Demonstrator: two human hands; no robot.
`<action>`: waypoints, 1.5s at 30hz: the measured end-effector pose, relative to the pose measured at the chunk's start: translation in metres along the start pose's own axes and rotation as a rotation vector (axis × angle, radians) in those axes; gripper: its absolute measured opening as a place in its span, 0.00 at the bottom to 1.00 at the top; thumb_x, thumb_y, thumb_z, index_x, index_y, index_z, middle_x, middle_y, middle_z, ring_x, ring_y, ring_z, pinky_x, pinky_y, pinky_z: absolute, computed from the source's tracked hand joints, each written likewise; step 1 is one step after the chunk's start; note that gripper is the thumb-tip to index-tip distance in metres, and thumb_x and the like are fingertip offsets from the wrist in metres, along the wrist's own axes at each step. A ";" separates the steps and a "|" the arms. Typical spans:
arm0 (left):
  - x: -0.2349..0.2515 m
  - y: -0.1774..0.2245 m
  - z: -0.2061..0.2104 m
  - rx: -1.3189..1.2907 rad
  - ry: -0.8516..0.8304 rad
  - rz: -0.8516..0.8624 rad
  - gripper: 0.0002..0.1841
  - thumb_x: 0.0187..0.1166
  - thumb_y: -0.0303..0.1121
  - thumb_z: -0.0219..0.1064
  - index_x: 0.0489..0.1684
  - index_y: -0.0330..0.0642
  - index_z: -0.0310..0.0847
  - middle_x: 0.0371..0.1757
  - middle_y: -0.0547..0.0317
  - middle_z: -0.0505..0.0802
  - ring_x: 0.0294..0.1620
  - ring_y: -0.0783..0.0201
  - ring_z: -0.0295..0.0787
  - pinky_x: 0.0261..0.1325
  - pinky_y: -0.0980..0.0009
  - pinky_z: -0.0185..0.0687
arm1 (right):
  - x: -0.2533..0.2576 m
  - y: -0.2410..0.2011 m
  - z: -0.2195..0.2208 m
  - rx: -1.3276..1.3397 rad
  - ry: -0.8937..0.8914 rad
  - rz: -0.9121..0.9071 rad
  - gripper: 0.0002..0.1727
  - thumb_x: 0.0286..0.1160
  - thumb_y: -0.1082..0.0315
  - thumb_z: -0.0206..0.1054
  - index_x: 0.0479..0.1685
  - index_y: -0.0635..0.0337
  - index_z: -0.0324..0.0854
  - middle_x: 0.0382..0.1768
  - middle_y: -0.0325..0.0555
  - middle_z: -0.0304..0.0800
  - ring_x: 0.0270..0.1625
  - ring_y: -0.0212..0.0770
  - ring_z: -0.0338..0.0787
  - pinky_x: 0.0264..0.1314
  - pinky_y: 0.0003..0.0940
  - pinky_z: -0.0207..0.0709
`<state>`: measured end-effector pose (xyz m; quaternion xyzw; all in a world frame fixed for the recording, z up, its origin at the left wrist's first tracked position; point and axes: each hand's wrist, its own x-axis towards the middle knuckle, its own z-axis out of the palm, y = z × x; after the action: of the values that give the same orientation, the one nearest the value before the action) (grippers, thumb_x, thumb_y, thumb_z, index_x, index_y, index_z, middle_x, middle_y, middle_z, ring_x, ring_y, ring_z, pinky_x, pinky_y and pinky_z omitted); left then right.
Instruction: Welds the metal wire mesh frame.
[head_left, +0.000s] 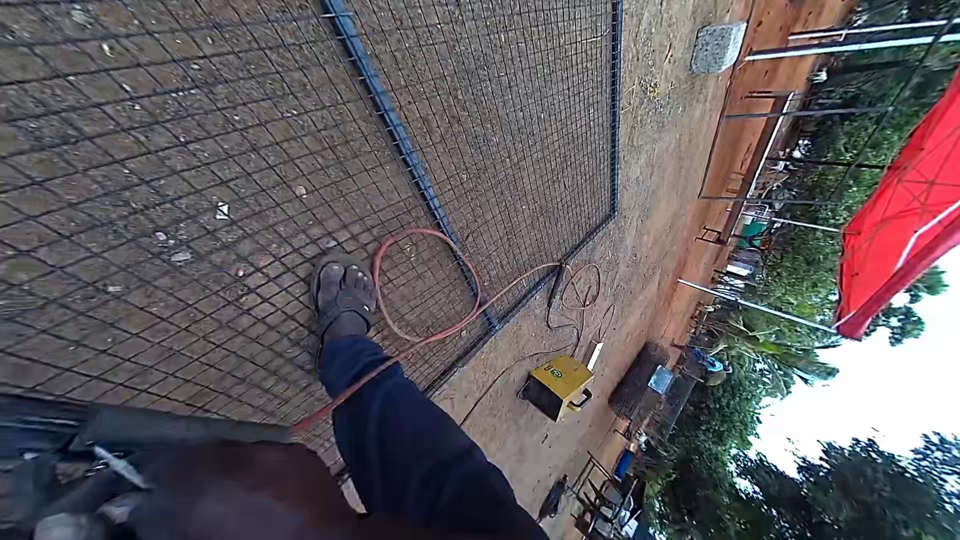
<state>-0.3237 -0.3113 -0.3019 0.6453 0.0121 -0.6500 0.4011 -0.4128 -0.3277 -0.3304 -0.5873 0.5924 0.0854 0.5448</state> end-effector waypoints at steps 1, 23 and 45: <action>-0.005 0.013 0.012 -0.059 0.065 -0.005 0.07 0.86 0.24 0.53 0.48 0.34 0.78 0.38 0.67 0.91 0.41 0.71 0.91 0.54 0.73 0.87 | -0.002 -0.004 0.005 -0.035 0.008 -0.021 0.14 0.81 0.69 0.65 0.59 0.63 0.87 0.46 0.52 0.94 0.49 0.50 0.94 0.49 0.49 0.88; 0.022 -0.060 -0.149 -0.051 -0.198 -0.017 0.11 0.88 0.31 0.53 0.57 0.44 0.79 0.52 0.71 0.92 0.47 0.73 0.90 0.46 0.77 0.87 | 0.039 0.033 0.095 0.516 -0.272 0.085 0.22 0.94 0.62 0.51 0.73 0.67 0.79 0.54 0.62 0.91 0.54 0.53 0.91 0.62 0.57 0.81; 0.096 0.012 -0.188 0.685 -0.141 0.049 0.09 0.81 0.35 0.71 0.54 0.47 0.89 0.40 0.59 0.93 0.36 0.64 0.88 0.41 0.61 0.87 | 0.056 0.054 0.072 0.773 -0.435 0.159 0.42 0.69 0.49 0.72 0.87 0.53 0.67 0.60 0.54 0.88 0.56 0.47 0.90 0.57 0.45 0.86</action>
<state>-0.1461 -0.2676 -0.4087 0.6959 -0.2498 -0.6497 0.1767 -0.4000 -0.2925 -0.4292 -0.2619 0.4957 0.0209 0.8278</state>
